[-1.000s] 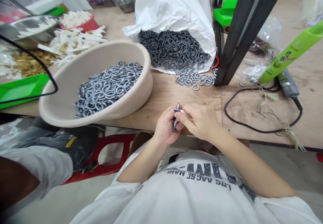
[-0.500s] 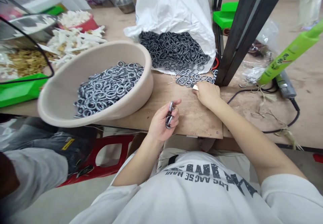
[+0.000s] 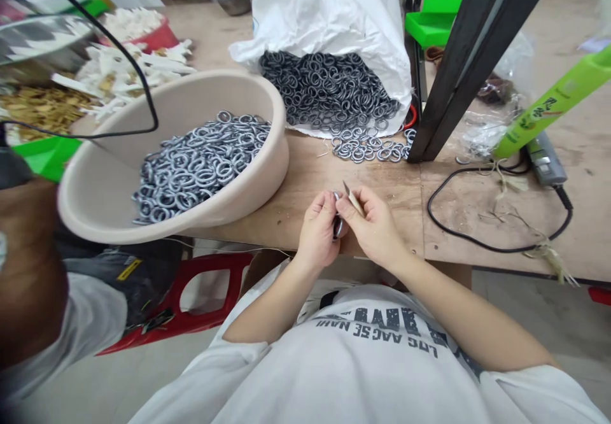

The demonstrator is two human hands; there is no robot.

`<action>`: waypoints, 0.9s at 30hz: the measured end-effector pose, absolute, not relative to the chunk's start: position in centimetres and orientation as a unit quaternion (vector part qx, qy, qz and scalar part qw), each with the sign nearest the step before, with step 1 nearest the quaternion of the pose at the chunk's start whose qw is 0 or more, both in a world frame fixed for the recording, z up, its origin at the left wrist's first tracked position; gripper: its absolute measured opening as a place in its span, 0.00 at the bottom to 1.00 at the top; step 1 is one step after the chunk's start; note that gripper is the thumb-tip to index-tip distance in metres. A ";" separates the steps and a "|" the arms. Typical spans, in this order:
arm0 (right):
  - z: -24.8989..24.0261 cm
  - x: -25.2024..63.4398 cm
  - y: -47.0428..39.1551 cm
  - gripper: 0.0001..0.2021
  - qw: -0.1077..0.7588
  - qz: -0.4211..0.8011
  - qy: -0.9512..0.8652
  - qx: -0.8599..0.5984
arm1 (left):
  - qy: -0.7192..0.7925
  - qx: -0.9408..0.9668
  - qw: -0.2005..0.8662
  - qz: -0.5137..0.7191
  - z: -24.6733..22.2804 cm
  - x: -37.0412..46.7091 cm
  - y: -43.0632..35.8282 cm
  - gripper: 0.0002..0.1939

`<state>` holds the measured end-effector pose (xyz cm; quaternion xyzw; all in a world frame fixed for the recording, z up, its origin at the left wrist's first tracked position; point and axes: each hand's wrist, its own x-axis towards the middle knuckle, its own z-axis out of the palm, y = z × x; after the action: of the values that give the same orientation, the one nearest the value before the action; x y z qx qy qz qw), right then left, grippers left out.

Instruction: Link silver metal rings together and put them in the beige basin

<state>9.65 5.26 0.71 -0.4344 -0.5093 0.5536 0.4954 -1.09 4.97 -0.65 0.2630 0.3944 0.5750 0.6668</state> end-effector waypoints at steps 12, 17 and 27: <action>3.1 13.2 5.2 0.19 0.308 0.234 -0.821 -0.419 | 0.370 0.274 0.699 0.547 0.4 -1.8 4.5 0.24; 3.0 13.1 4.6 0.19 0.291 0.222 -0.828 -0.425 | 0.364 0.279 0.706 0.540 0.3 -1.7 4.5 0.23; 1.1 15.2 8.6 0.25 0.391 0.298 -0.694 -0.527 | 0.393 0.511 0.633 0.428 4.9 -4.7 2.7 0.16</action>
<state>15.21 8.61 1.06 -0.5266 -0.6937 0.2984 0.3905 -4.67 2.65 4.89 0.5113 0.3927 0.4280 0.6334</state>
